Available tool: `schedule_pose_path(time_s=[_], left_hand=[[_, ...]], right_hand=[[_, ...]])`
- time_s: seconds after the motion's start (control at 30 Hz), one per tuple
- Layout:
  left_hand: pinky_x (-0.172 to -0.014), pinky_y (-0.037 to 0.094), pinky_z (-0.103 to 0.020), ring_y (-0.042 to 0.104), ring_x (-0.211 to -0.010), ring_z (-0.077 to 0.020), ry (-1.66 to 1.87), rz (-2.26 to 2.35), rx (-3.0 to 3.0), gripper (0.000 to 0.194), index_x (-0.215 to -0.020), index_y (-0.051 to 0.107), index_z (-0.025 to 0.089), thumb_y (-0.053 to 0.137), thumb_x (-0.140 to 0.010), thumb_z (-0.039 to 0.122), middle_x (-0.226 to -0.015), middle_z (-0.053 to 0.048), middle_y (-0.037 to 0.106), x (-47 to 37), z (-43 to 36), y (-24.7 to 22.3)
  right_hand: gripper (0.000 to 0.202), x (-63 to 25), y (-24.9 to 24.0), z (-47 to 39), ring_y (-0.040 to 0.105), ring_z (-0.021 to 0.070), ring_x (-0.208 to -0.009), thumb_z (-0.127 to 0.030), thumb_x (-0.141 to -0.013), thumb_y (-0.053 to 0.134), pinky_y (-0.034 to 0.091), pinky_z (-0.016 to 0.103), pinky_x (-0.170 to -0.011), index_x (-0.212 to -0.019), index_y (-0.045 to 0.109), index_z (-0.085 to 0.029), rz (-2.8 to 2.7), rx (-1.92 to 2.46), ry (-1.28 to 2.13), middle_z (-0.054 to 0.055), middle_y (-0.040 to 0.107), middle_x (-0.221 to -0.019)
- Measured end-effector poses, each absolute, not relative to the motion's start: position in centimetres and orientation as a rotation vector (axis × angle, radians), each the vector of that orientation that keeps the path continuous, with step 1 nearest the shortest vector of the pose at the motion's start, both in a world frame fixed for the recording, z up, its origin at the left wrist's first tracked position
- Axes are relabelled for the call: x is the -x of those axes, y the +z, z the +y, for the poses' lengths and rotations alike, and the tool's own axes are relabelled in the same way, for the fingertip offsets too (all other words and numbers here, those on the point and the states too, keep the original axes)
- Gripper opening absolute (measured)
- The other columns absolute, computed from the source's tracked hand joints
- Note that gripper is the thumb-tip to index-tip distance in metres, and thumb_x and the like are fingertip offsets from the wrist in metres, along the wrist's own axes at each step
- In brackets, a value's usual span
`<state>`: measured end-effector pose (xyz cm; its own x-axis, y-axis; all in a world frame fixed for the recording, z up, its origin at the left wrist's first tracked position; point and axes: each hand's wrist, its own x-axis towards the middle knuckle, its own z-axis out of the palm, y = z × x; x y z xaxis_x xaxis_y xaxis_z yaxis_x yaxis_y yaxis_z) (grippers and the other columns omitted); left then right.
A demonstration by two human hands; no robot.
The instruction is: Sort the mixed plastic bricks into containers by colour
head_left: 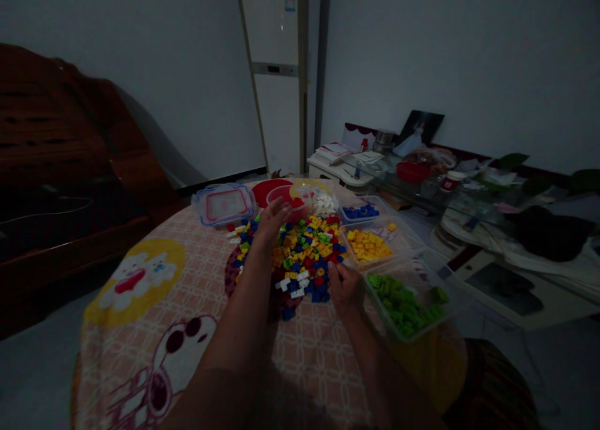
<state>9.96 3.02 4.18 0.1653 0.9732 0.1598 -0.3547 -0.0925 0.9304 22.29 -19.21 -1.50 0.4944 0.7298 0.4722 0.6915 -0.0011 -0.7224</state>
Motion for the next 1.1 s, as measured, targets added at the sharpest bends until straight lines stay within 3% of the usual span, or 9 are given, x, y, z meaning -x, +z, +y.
schedule_pose_path(time_s=[0.13, 0.27, 0.6, 0.97, 1.1], left_hand=[[-0.077, 0.057, -0.032, 0.069, -0.080, -0.0196, 1.196, 0.799, -1.443, 0.041, -0.100, 0.073, 0.012, 0.080, -0.064, 0.032, -0.088, -0.007, 0.075, -8.7, 2.8, 4.5], [-0.068, 0.054, -0.030, 0.067, -0.068, -0.0177, 0.965, 0.799, -1.768, 0.031, -0.096, 0.077, 0.012, 0.072, -0.072, 0.032, -0.079, -0.005, 0.076, -10.1, 0.9, 5.1], [-0.082, 0.051, -0.028, 0.069, -0.089, -0.0202, 0.316, 0.812, -2.664, 0.021, -0.089, 0.080, 0.019, 0.062, -0.081, 0.015, -0.094, -0.007, 0.076, -16.7, -5.9, 3.8], [-0.085, 0.052, -0.030, 0.066, -0.100, -0.0229, 0.378, 0.948, -2.704, 0.013, -0.091, 0.075, 0.017, 0.068, -0.081, 0.020, -0.100, -0.010, 0.071, -16.6, -6.0, 2.8], [-0.083, 0.051, -0.030, 0.067, -0.094, -0.0213, 0.451, 0.934, -2.628, 0.012, -0.085, 0.076, 0.018, 0.065, -0.080, 0.017, -0.097, -0.008, 0.072, -16.3, -5.7, 3.0]], right_hand=[[0.048, -22.3, -1.5, -19.2, 0.040, 0.0113, -0.055, -0.048, -0.098, 0.044, 0.028, 0.025, -0.055, -0.058, 0.043, -0.022, -1.209, 1.711, 0.048, -0.004, 0.044, -0.053], [0.048, -22.3, -1.8, -19.2, 0.041, 0.0108, -0.053, -0.048, -0.098, 0.045, 0.027, 0.025, -0.055, -0.058, 0.044, -0.022, -1.191, 1.695, 0.038, -0.004, 0.045, -0.052], [0.047, -22.9, -2.4, -19.0, 0.042, 0.0104, -0.051, -0.045, -0.100, 0.044, 0.029, 0.027, -0.057, -0.058, 0.044, -0.022, -1.176, 1.626, 0.020, -0.004, 0.046, -0.052], [0.047, -22.6, -1.9, -19.1, 0.040, 0.0098, -0.051, -0.045, -0.099, 0.046, 0.028, 0.026, -0.055, -0.058, 0.040, -0.022, -1.161, 1.632, 0.014, -0.006, 0.039, -0.052], [0.048, -22.6, -2.0, -19.0, 0.039, 0.0097, -0.050, -0.047, -0.098, 0.047, 0.027, 0.026, -0.054, -0.058, 0.042, -0.022, -1.136, 1.636, -0.001, -0.006, 0.041, -0.051]])
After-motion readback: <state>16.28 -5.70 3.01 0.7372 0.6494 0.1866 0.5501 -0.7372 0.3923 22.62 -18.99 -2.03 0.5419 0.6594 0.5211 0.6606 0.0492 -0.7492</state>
